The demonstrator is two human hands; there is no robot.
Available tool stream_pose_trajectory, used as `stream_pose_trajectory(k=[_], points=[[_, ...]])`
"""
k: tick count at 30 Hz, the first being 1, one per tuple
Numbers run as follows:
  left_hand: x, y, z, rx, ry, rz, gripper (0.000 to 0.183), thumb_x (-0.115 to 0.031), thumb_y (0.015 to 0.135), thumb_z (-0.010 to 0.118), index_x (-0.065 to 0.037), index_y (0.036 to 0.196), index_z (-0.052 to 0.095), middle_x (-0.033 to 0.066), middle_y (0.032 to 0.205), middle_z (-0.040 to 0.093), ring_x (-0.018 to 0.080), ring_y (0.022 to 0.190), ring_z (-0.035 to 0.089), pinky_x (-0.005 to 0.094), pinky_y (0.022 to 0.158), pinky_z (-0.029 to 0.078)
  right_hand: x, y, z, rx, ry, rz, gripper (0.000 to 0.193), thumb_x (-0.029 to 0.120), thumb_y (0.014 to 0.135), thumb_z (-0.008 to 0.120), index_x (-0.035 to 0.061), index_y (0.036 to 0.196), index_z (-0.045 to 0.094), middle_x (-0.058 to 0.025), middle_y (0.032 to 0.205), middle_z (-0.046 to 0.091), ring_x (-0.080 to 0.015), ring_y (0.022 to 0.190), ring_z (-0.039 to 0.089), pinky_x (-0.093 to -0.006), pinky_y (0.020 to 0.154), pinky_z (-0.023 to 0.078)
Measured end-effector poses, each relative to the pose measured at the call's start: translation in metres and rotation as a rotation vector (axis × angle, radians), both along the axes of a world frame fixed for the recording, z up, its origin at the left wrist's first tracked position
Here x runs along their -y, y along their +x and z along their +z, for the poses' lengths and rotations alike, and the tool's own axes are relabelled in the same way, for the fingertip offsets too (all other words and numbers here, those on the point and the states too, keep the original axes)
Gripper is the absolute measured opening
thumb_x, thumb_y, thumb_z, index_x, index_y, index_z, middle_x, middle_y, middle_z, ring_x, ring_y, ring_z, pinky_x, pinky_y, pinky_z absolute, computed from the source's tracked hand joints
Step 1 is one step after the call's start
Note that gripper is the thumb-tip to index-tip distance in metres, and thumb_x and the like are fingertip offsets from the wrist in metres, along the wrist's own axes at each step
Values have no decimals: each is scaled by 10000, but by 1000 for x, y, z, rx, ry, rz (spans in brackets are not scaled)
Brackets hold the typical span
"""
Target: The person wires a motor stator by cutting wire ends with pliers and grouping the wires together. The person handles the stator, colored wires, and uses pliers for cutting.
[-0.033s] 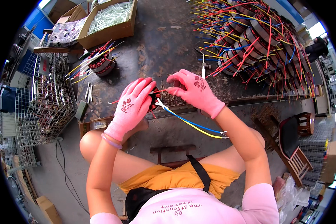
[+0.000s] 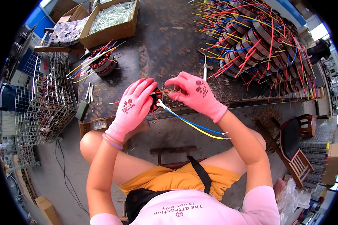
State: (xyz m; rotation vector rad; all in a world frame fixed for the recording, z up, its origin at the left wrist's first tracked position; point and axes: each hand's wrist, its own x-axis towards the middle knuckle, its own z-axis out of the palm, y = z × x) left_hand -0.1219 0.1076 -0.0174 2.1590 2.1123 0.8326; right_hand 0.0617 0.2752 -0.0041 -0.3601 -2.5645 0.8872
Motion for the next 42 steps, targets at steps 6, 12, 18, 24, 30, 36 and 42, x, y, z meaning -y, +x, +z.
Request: stream_pose_trajectory(k=[6, 12, 18, 24, 30, 36, 42], points=[[-2, 0, -8, 45, 60, 10, 429, -70, 906, 540, -15, 1329, 582, 154, 1400, 555, 355, 1325, 487, 455, 1122, 380, 3, -18, -12, -114, 167, 297, 229, 127, 854, 731, 122, 1081, 704, -75, 927, 643, -269, 827, 646, -369, 730, 527], [-4, 4, -15, 1, 92, 57, 408, -125, 916, 571, -54, 1318, 596, 127, 1367, 576, 354, 1299, 502, 473, 1121, 388, 13, -19, -18, -168, -669, 167, 107, 8, 959, 619, 19, 1058, 659, -51, 1011, 655, -138, 972, 640, -274, 880, 515], [-5, 8, -11, 118, 186, 110, 472, -128, 889, 629, -51, 1349, 561, 134, 1385, 558, 368, 1308, 490, 481, 1132, 383, 24, -28, 6, -228, -1100, 133, 112, 94, 1000, 596, 16, 1079, 615, 0, 1004, 632, -52, 879, 569, -243, 783, 494], [4, 5, 48, -524, 310, 67, 504, -232, 763, 757, -170, 1254, 661, 45, 1282, 610, 259, 1310, 511, 502, 1159, 375, 18, -41, -2, -6, -930, 176, 180, 156, 984, 621, 4, 1069, 665, 25, 861, 652, -31, 718, 534, -226, 636, 449], [10, -27, 43, -474, 201, -20, 289, -188, 696, 807, -131, 952, 685, 44, 948, 613, 271, 1093, 613, 498, 1116, 430, 10, -20, 3, 92, -311, 161, 288, 198, 891, 712, 61, 1144, 705, -80, 987, 654, -254, 921, 664, -356, 819, 536], [18, -21, 27, -258, 166, 36, 241, -128, 764, 779, -94, 975, 668, 72, 1207, 641, 337, 1161, 588, 460, 1044, 479, 17, -24, 1, 61, 165, 114, 195, 267, 901, 694, 79, 942, 664, -83, 940, 645, -277, 871, 668, -407, 770, 530], [22, -26, 21, -290, 97, -29, 234, -120, 797, 755, -75, 1007, 662, 89, 1278, 631, 353, 1175, 588, 456, 1039, 480, 8, -11, -9, 56, 519, 78, 208, 307, 923, 657, 105, 907, 614, -59, 899, 640, -267, 840, 659, -404, 747, 527]])
